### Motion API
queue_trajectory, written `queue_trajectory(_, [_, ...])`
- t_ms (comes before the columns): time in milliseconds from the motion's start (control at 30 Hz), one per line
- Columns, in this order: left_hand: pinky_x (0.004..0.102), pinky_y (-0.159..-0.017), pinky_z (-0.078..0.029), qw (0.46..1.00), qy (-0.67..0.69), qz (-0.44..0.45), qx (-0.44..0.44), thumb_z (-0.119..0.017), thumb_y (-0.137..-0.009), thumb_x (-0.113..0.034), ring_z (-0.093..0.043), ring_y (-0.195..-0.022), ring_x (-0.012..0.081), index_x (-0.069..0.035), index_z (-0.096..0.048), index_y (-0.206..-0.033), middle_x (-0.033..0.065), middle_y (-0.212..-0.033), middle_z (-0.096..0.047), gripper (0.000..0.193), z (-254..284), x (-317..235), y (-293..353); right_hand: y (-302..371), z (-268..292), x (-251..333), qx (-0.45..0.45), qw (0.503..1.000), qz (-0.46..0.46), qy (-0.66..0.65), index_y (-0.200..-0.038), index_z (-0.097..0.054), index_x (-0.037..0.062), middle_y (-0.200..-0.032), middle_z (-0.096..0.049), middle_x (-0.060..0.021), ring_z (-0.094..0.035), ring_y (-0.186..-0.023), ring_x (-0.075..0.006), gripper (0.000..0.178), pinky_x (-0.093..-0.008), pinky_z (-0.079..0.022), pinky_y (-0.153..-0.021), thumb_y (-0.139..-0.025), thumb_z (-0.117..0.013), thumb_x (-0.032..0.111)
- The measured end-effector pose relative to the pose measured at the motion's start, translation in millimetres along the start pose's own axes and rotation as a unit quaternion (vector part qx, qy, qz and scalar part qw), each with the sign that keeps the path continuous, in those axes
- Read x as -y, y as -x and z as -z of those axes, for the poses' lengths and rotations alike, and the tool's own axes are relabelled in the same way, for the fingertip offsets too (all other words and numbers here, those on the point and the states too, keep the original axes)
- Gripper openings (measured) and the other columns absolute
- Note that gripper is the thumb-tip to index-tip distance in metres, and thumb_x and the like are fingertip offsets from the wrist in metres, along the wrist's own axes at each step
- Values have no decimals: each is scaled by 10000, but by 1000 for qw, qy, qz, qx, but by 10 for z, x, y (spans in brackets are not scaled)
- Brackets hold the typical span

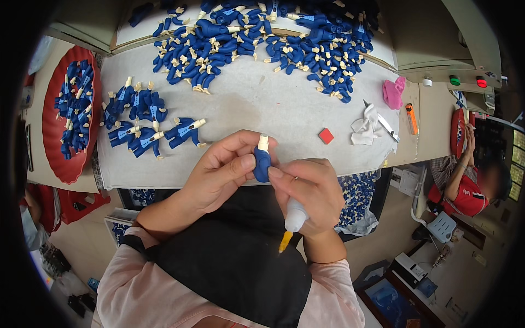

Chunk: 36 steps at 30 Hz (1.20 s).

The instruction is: The person applies glue from a bottle to small figurine parts and assembles them by hand on a workbench.

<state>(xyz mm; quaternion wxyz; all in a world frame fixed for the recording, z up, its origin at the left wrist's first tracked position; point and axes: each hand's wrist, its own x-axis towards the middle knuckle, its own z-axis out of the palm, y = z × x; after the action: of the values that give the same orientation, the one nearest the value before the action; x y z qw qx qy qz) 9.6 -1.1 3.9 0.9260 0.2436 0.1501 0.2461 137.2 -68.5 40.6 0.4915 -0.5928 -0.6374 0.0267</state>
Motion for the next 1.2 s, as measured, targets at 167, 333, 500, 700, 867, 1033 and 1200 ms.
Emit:
queue_trajectory(167, [279,-831,-413,1000,-5,-13,9,-428,-885,-126,-514,-946,137,-32,-429,-1141,84,-1000,-527,272,22,30,-17,-47,51,28,40,998,17,51,-809,-630,28,-750,-552,-85,-533,-586,-183,276,-241,-410,-492,-556,-680,-70])
queue_trajectory(333, [276,-833,-411,1000,-8,-13,7,-431,-885,-129,-511,-948,133,-31,-427,-1139,81,-995,-527,272,24,24,-7,-36,69,-2,57,997,14,54,-811,-634,26,-748,-547,-86,-524,-569,-182,290,-244,-405,-481,-538,-673,-64])
queue_trajectory(500, [278,-827,-430,1000,-19,-21,-3,-450,-879,-136,-530,-950,139,-27,-437,-1127,88,-1019,-541,271,30,39,10,-59,86,-3,75,996,13,40,-812,-632,16,-739,-546,-90,-523,-562,-186,293,-246,-404,-474,-528,-668,-47])
queue_trajectory(700, [234,-791,-432,1000,7,6,-27,-482,-863,-102,-515,-920,97,-26,-459,-1149,43,-1014,-551,297,7,80,24,-114,132,31,102,990,58,78,-818,-624,-10,-739,-546,-98,-527,-568,-198,303,-253,-425,-478,-516,-650,-36])
queue_trajectory(867, [255,-808,-435,998,-1,-5,-57,-478,-863,-103,-514,-962,120,-23,-446,-1178,69,-1067,-537,327,3,101,49,-135,126,52,146,974,105,140,-811,-615,-29,-763,-544,-98,-533,-589,-196,291,-250,-450,-496,-523,-654,-9])
queue_trajectory(1033, [310,-840,-435,999,4,-11,-34,-471,-872,-198,-515,-1000,182,4,-384,-1217,139,-1091,-514,409,12,65,78,-149,137,119,186,967,100,146,-813,-607,-46,-784,-536,-105,-533,-590,-192,254,-242,-433,-477,-564,-649,-20])
queue_trajectory(1200, [309,-814,-453,998,-54,-33,-24,-499,-855,-242,-530,-977,192,-6,-413,-1190,146,-1053,-533,418,4,124,72,-137,143,142,188,967,105,138,-802,-599,-64,-772,-531,-105,-530,-578,-189,232,-238,-418,-465,-579,-645,-16])
